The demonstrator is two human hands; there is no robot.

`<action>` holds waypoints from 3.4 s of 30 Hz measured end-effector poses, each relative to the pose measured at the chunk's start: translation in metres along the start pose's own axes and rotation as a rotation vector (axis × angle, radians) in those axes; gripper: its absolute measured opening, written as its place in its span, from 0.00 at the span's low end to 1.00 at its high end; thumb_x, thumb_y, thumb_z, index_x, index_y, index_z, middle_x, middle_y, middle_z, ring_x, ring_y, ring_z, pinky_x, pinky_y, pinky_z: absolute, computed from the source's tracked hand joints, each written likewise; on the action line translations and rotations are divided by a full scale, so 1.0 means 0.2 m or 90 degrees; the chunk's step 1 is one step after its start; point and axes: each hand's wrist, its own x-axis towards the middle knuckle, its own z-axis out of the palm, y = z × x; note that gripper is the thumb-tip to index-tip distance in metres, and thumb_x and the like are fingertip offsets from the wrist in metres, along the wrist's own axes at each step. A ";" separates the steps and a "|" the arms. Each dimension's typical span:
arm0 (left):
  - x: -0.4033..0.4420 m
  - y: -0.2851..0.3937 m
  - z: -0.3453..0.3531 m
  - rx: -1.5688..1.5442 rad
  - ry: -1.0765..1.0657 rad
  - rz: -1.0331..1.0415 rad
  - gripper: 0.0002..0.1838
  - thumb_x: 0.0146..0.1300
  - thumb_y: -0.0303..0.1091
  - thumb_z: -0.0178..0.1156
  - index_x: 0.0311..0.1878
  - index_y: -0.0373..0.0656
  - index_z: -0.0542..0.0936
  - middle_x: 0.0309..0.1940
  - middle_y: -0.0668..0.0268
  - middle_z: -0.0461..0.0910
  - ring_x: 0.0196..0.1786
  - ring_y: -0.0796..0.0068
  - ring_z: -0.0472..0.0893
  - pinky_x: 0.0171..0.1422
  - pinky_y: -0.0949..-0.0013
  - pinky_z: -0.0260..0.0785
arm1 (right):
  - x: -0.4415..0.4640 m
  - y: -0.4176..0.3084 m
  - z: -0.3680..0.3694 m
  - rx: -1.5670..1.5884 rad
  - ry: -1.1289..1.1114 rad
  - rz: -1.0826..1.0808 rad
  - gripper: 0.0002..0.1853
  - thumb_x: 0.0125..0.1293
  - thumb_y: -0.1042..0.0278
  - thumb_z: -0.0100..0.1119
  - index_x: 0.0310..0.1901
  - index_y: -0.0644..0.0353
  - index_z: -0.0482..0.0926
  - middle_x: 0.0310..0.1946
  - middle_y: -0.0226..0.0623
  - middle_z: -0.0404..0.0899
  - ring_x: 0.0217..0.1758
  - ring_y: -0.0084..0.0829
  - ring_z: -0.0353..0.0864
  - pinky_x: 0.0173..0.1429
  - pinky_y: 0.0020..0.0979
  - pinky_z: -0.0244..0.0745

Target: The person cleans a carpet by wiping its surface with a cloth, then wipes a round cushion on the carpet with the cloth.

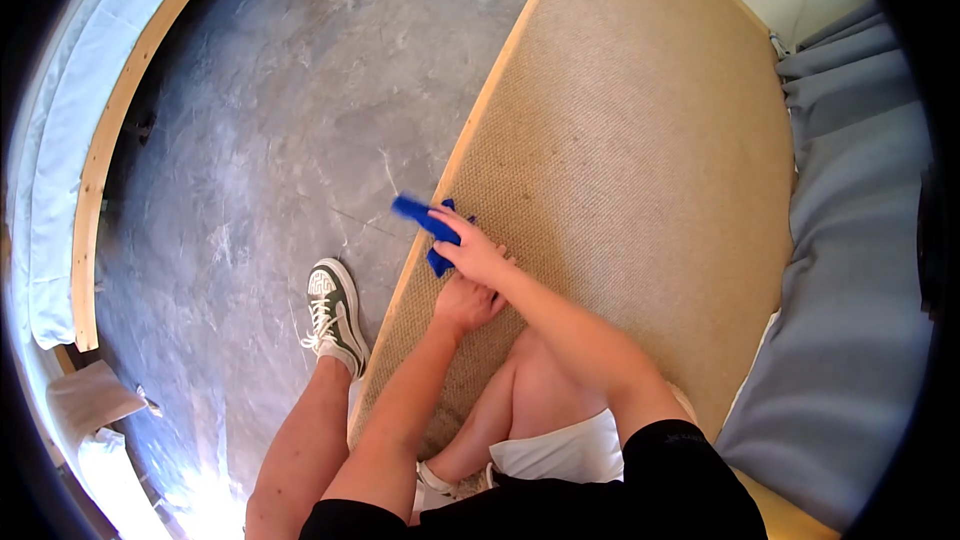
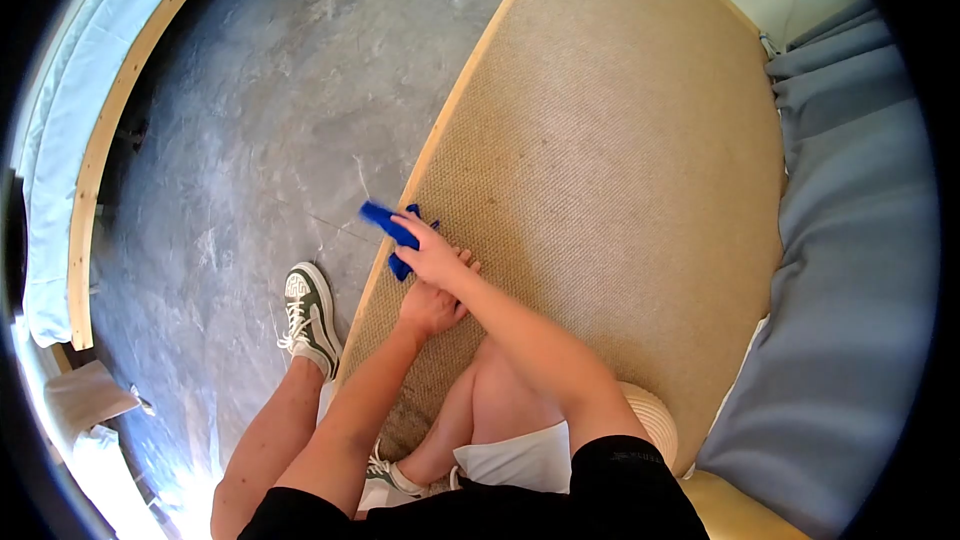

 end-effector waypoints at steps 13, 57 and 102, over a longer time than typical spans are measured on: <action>0.04 0.02 -0.12 0.008 -0.063 -0.004 0.31 0.75 0.50 0.48 0.74 0.44 0.72 0.78 0.58 0.67 0.84 0.59 0.57 0.89 0.52 0.39 | -0.07 0.12 -0.25 -0.393 0.571 0.127 0.27 0.67 0.73 0.58 0.68 0.68 0.72 0.75 0.58 0.64 0.82 0.58 0.55 0.85 0.49 0.47; 0.05 0.07 -0.14 -0.005 -0.040 0.000 0.32 0.73 0.45 0.52 0.78 0.47 0.68 0.80 0.58 0.63 0.84 0.60 0.58 0.89 0.52 0.43 | -0.62 -0.20 -0.70 0.208 0.430 0.202 0.22 0.69 0.65 0.66 0.61 0.65 0.80 0.51 0.37 0.85 0.51 0.28 0.83 0.57 0.31 0.79; 0.06 0.15 -0.10 0.026 -0.144 -0.083 0.45 0.71 0.64 0.48 0.84 0.46 0.56 0.85 0.57 0.50 0.88 0.58 0.44 0.90 0.48 0.29 | -0.25 0.26 -1.02 -0.425 0.761 0.125 0.26 0.64 0.68 0.66 0.65 0.57 0.76 0.73 0.52 0.67 0.76 0.56 0.65 0.78 0.49 0.64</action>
